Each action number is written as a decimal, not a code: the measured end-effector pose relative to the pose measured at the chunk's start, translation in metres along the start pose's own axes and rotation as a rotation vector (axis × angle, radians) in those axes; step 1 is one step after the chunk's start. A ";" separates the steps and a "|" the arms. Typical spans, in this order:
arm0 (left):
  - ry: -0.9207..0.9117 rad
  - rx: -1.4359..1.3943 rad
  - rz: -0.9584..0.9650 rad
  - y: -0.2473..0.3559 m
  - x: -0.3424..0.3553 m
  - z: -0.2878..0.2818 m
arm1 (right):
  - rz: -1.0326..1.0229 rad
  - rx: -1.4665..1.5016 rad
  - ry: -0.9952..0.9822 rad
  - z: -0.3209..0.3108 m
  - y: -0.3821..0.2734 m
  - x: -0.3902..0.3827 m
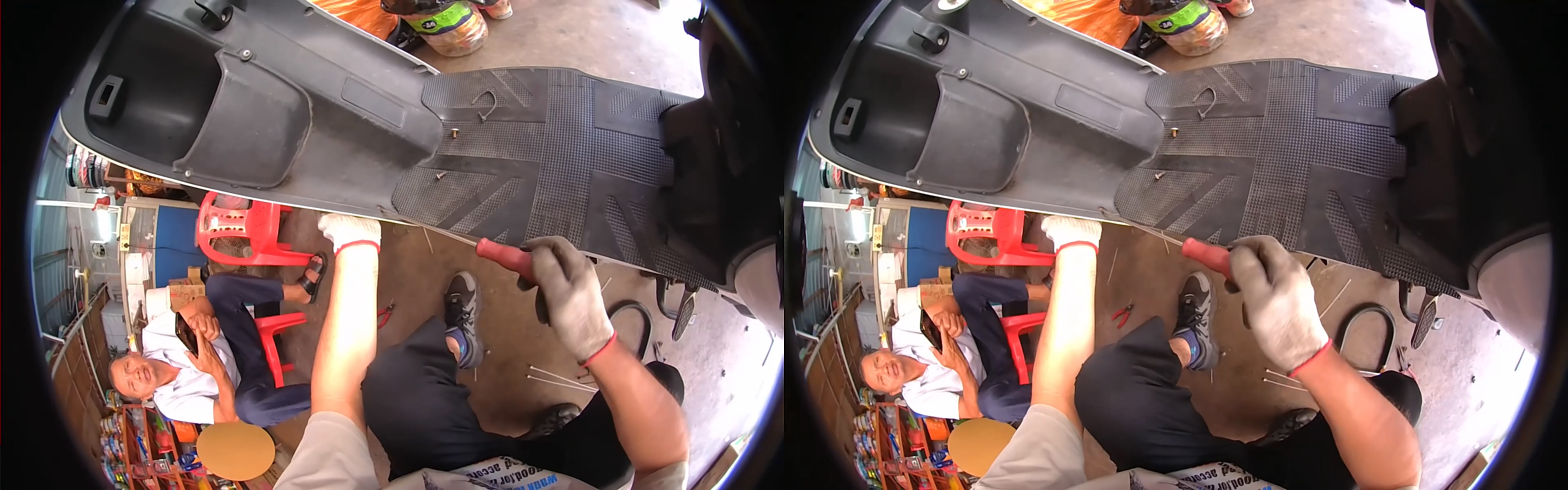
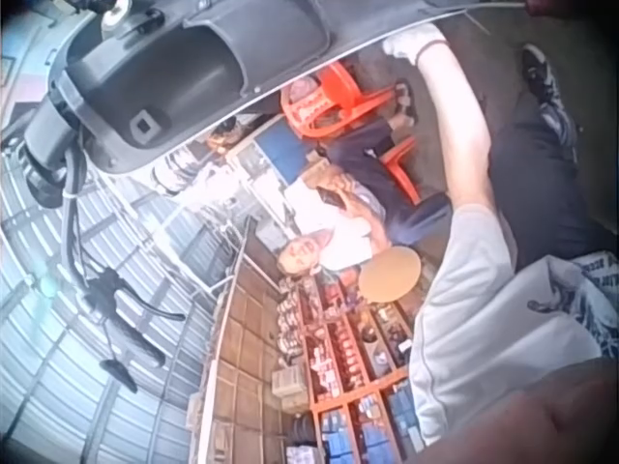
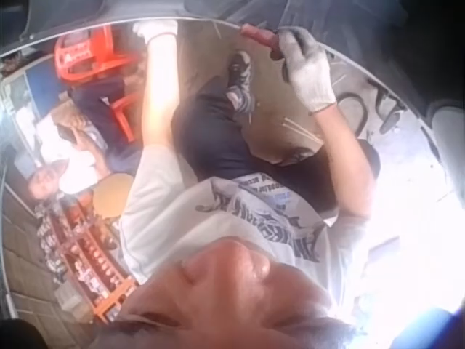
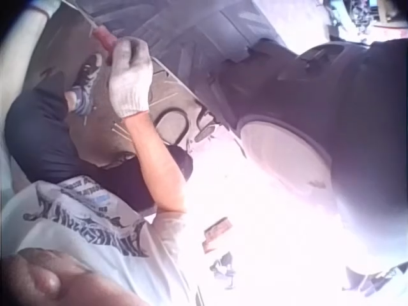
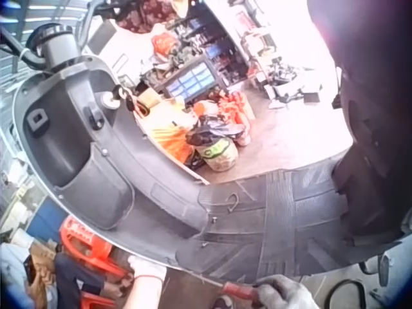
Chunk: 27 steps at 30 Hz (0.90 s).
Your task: The recorder uses a screwdriver to reattach a plastic fairing panel to a white scooter, securing several screws along the edge of the footrest area.
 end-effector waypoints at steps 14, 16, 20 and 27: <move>-0.017 -0.161 -0.074 -0.007 0.010 0.014 | -0.314 -0.281 0.049 -0.002 -0.030 -0.005; -0.027 -0.102 -0.088 -0.009 0.017 0.021 | 0.198 0.098 -0.098 0.006 0.011 0.002; 0.027 -0.075 -0.057 0.003 0.021 0.022 | -0.052 -0.040 -0.023 -0.001 0.000 0.002; -0.034 -0.088 -0.077 -0.004 0.024 0.034 | 0.528 0.300 -0.198 0.012 0.028 0.003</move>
Point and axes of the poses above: each hand's wrist, its own x-axis towards the middle knuckle, its own z-axis out of the palm, y = z × x, the point moved 10 cm from there along x, towards the middle knuckle, and after that the axes turned 4 degrees about -y, right-handed, at the moved point
